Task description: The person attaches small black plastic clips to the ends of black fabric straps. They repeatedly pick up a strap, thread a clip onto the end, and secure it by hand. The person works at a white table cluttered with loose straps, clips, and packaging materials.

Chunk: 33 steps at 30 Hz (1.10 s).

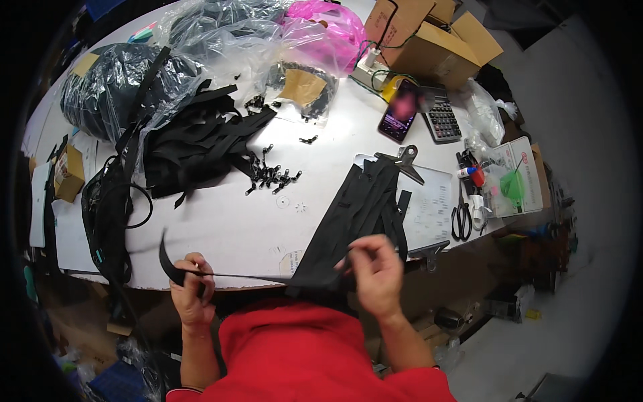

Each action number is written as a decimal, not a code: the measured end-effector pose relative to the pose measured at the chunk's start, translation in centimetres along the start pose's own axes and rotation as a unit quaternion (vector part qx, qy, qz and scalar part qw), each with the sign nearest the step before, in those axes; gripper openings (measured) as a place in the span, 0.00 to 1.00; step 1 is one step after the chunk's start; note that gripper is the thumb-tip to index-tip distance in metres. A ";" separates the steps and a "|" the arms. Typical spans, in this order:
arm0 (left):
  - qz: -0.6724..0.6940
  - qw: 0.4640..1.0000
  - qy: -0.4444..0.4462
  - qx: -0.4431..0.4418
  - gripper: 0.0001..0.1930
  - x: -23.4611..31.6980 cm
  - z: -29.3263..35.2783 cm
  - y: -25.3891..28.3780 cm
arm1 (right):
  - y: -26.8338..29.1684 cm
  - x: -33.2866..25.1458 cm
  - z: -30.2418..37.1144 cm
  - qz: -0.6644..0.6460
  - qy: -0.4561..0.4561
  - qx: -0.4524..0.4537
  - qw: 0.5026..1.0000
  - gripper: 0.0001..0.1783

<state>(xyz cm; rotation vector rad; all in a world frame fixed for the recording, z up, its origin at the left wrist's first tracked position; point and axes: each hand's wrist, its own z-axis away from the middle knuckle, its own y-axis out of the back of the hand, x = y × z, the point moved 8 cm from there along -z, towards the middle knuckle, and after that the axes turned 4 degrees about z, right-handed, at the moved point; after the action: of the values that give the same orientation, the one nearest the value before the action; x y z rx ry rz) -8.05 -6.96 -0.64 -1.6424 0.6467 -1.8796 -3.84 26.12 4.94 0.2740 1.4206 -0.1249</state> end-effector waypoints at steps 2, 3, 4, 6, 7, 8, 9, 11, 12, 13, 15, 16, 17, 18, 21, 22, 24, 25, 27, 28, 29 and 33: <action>0.113 0.991 0.039 0.051 0.04 -0.3 -0.3 -1.0 | -3.8 -0.9 1.4 0.158 0.098 -0.143 0.972 0.11; 0.034 0.999 0.034 0.014 0.04 -0.6 -0.2 -1.9 | -6.5 -1.8 2.6 0.277 0.222 -0.235 0.905 0.12; -0.046 0.998 0.028 -0.023 0.04 -1.4 0.2 -2.9 | -7.1 -2.2 2.2 0.239 0.197 -0.208 0.928 0.12; -0.199 0.973 0.047 -0.106 0.05 -3.2 1.0 -4.6 | -8.3 -3.6 1.5 0.160 0.143 -0.151 0.965 0.12; -0.271 0.948 0.068 -0.151 0.05 -4.3 1.6 -5.4 | -9.0 -3.2 1.5 0.134 0.129 -0.167 0.968 0.10; -0.297 0.938 0.078 -0.160 0.06 -4.7 1.9 -6.1 | -9.6 -2.7 1.4 0.108 0.117 -0.181 0.970 0.09; -0.307 0.934 0.044 -0.179 0.06 -4.9 2.1 -6.5 | -10.0 -2.3 1.2 0.082 0.105 -0.196 0.972 0.08; -0.364 0.914 0.022 -0.178 0.06 -4.8 2.2 -6.3 | -9.8 -2.4 1.0 0.102 0.127 -0.178 0.970 0.07; -0.367 0.912 0.019 -0.181 0.06 -4.7 2.2 -6.5 | -9.7 -2.5 0.9 0.105 0.129 -0.169 0.972 0.07; -0.370 0.911 0.017 -0.184 0.06 -4.3 2.1 -6.9 | -9.5 -2.6 0.8 0.107 0.131 -0.159 0.973 0.07; -0.361 0.915 0.045 -0.175 0.07 -4.5 2.1 -6.7 | -9.6 -2.4 0.7 0.112 0.132 -0.174 0.969 0.08; -0.347 0.920 0.074 -0.164 0.07 -4.9 2.2 -6.2 | -9.7 -2.4 0.7 0.114 0.133 -0.182 0.968 0.08; -0.336 0.924 0.104 -0.151 0.08 -5.2 2.4 -5.6 | -9.9 -2.1 0.7 0.106 0.120 -0.187 0.969 0.08; -0.321 0.933 0.074 -0.145 0.08 -4.7 2.3 -5.6 | -10.2 -1.9 0.7 0.098 0.107 -0.192 0.970 0.08; -0.309 0.940 -0.017 -0.144 0.10 -4.0 1.7 -6.2 | -10.0 -1.9 0.8 0.118 0.107 -0.175 0.972 0.08; -0.333 0.929 -0.048 -0.153 0.10 -3.6 1.6 -6.5 | -9.9 -1.9 0.8 0.126 0.113 -0.166 0.971 0.08; -0.343 0.922 -0.095 -0.153 0.09 -3.4 1.7 -6.6 | -10.1 -2.0 0.9 0.126 0.112 -0.159 0.973 0.07; -0.358 0.913 -0.121 -0.150 0.09 -3.0 1.9 -6.7 | -10.1 -1.9 0.9 0.126 0.112 -0.156 0.973 0.06; -0.381 0.895 -0.172 -0.152 0.11 -2.3 2.2 -7.0 | -10.4 0.8 1.1 0.023 0.005 -0.177 0.984 0.09; -0.418 0.866 -0.208 -0.179 0.12 -2.4 2.7 -6.9 | -10.8 2.4 1.3 -0.062 -0.074 -0.176 0.980 0.10; -0.425 0.862 -0.215 -0.175 0.12 -2.2 2.5 -7.1 | -11.2 3.8 1.5 -0.145 -0.151 -0.171 0.963 0.11; -0.352 0.921 -0.104 -0.131 0.10 -3.7 1.5 -5.2 | -12.4 3.8 -1.8 -0.108 -0.105 -0.251 0.956 0.10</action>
<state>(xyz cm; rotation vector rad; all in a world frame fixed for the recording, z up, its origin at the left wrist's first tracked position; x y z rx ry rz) -6.71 -0.63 0.47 -2.4505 0.2241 -2.0963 -8.06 14.92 -0.45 -0.3083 1.2192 0.0318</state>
